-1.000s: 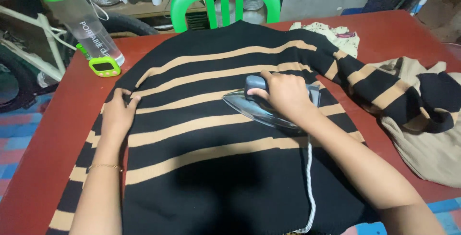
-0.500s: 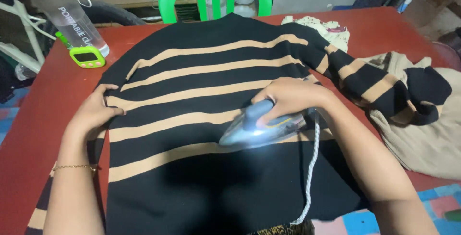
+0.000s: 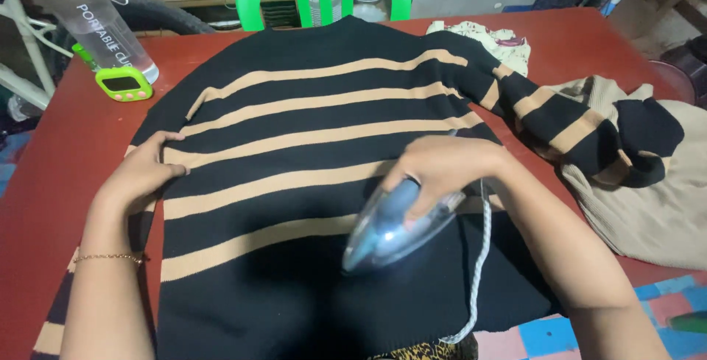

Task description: Ironing a striped sweater on a table using a steam iron

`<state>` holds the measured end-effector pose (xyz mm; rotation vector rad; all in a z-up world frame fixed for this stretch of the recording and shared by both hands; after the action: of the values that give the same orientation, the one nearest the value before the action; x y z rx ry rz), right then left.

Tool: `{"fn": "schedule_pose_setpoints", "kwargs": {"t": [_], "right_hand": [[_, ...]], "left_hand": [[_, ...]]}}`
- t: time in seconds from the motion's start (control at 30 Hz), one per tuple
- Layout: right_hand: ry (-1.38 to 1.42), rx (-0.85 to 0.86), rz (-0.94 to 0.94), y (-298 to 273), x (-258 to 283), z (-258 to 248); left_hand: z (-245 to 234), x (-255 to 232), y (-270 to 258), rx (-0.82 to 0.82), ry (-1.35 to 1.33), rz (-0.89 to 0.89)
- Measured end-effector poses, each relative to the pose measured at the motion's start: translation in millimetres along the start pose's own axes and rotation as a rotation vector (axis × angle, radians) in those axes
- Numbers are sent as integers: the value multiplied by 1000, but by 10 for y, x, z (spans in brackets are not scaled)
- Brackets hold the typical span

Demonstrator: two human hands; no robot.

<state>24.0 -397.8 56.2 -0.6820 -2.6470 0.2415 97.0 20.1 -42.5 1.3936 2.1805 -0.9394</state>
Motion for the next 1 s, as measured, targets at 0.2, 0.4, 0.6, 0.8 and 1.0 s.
{"fn": "schedule_pose_setpoints", "kwargs": {"t": [0.2, 0.4, 0.6, 0.8, 1.0], "right_hand": [[-30, -2, 308, -3, -161, -47], [-199, -396, 510, 27, -360, -172], [-127, -56, 61, 254, 592, 80], [-177, -136, 100, 366, 583, 208], [-383, -391, 631, 104, -335, -69]], "left_hand": [[38, -68, -142, 82, -153, -27], [34, -44, -125, 60, -42, 2], [-12, -158, -240, -14, 176, 158], [6, -126, -264, 14, 163, 138], [-24, -105, -256, 16, 101, 111]]}}
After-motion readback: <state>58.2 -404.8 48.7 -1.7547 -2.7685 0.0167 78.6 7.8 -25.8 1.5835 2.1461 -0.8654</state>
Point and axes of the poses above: each hand's wrist, its own y-axis towards the middle knuckle, its own z-axis out of the palm, x = y × z, the point moved 7 cm from there along y, towards the middle knuckle, and after that the axes turned 6 degrees about -z, right-handed, at the moved point
